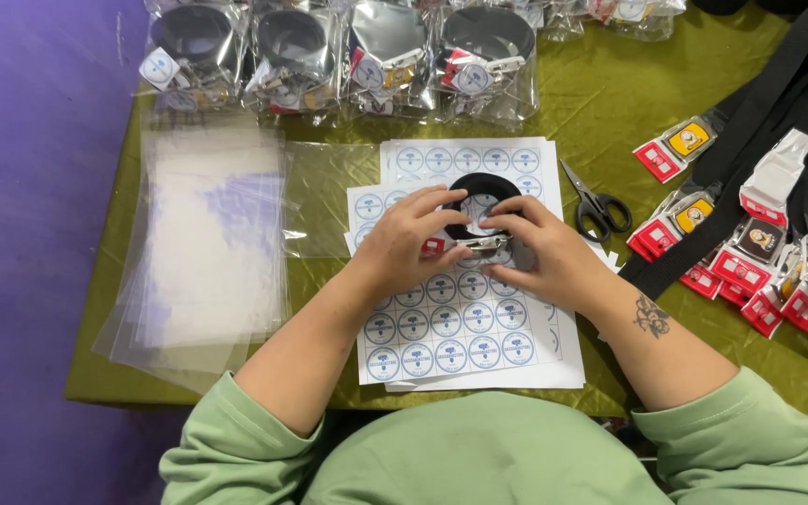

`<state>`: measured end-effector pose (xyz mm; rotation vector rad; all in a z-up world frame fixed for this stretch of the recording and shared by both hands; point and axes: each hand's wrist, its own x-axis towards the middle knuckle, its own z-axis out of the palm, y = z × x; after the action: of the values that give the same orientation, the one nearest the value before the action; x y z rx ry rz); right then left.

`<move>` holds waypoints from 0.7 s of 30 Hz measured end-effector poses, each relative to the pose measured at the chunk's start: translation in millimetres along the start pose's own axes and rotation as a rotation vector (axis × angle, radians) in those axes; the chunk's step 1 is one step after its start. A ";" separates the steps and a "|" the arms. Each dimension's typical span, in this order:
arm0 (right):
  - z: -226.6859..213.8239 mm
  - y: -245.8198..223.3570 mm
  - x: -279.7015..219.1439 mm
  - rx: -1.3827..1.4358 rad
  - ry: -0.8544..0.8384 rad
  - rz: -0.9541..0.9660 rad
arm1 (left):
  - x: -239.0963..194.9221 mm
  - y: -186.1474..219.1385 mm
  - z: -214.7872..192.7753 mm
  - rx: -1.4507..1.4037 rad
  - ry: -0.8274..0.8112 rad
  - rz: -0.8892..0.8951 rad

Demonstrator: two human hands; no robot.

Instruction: Cutting labels from a sheet, applying them to rolled-up belts, and placing the belts into plastic bags.

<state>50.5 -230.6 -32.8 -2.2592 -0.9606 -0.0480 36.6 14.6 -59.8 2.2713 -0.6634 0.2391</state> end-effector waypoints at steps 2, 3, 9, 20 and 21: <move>-0.8 -1.5 0.7 -0.006 0.002 0.007 | -0.5 1.4 -2.0 0.010 -0.010 -0.004; -0.9 -2.2 1.1 -0.015 0.018 0.004 | -0.9 1.8 -2.9 0.032 -0.017 0.003; 5.1 4.6 -0.3 -0.034 0.015 0.006 | -2.5 3.6 -4.5 0.107 -0.012 0.068; 9.5 3.6 1.3 -0.037 0.022 -0.047 | -3.0 -0.3 5.0 0.117 -0.045 0.046; 8.8 3.9 1.9 -0.035 0.024 -0.056 | -2.8 -1.6 6.9 0.121 -0.046 0.045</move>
<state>52.5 -226.1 -41.3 -2.2587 -1.0173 -0.1168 34.8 11.8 -66.7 2.3855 -0.7419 0.2556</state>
